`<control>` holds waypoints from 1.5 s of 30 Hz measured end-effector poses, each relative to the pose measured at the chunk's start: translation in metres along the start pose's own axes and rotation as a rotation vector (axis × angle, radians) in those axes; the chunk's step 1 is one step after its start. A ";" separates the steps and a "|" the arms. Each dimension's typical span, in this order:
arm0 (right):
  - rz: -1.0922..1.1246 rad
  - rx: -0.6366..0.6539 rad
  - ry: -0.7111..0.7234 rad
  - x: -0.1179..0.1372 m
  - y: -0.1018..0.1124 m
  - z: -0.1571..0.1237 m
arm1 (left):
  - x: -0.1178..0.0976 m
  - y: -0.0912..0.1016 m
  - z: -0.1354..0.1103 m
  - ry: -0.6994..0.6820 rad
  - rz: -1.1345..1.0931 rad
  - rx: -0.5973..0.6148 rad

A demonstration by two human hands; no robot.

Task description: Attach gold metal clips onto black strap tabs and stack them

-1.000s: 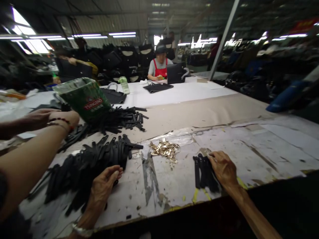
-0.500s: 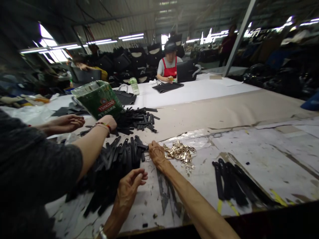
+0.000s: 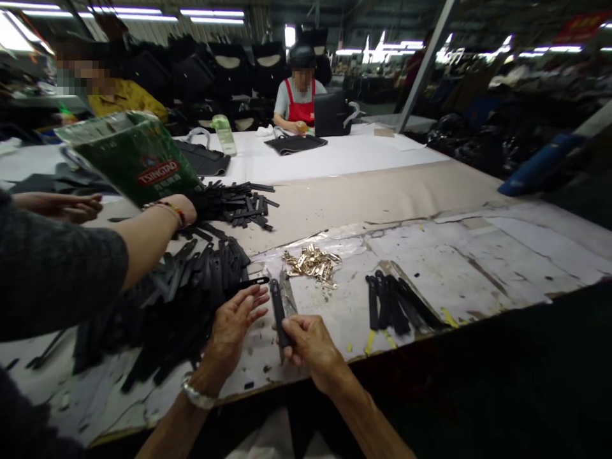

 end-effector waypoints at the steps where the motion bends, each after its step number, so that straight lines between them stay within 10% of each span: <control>1: 0.008 -0.011 0.002 -0.001 0.002 -0.005 | 0.000 -0.001 -0.001 0.010 -0.021 -0.005; 15: -0.283 0.041 0.054 -0.012 0.022 -0.014 | 0.003 -0.033 -0.023 0.344 -0.132 0.212; 21: -1.017 -0.539 0.645 0.018 0.080 0.039 | 0.012 -0.033 -0.015 0.379 -0.122 0.173; 28: -1.277 -0.578 0.600 0.009 0.098 0.071 | 0.012 -0.030 -0.017 0.373 -0.053 0.270; 35: -1.047 -0.498 0.581 0.017 0.094 0.061 | 0.013 -0.025 -0.022 0.350 0.034 0.304; 41: -0.252 -0.340 0.256 0.015 0.073 0.019 | 0.016 -0.030 -0.031 0.275 0.096 0.263; 45: -0.229 -0.260 0.250 0.018 0.058 -0.007 | 0.008 -0.033 -0.042 0.158 0.140 0.338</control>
Point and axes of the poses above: each hand's wrist, its own z-axis towards the middle knuckle, its own y-axis out of the back of the hand, x = y × z, the point moved 1 cm from there along z, towards the middle knuckle, and after that the axes turned 8 degrees about -x, right-handed, at the moved point
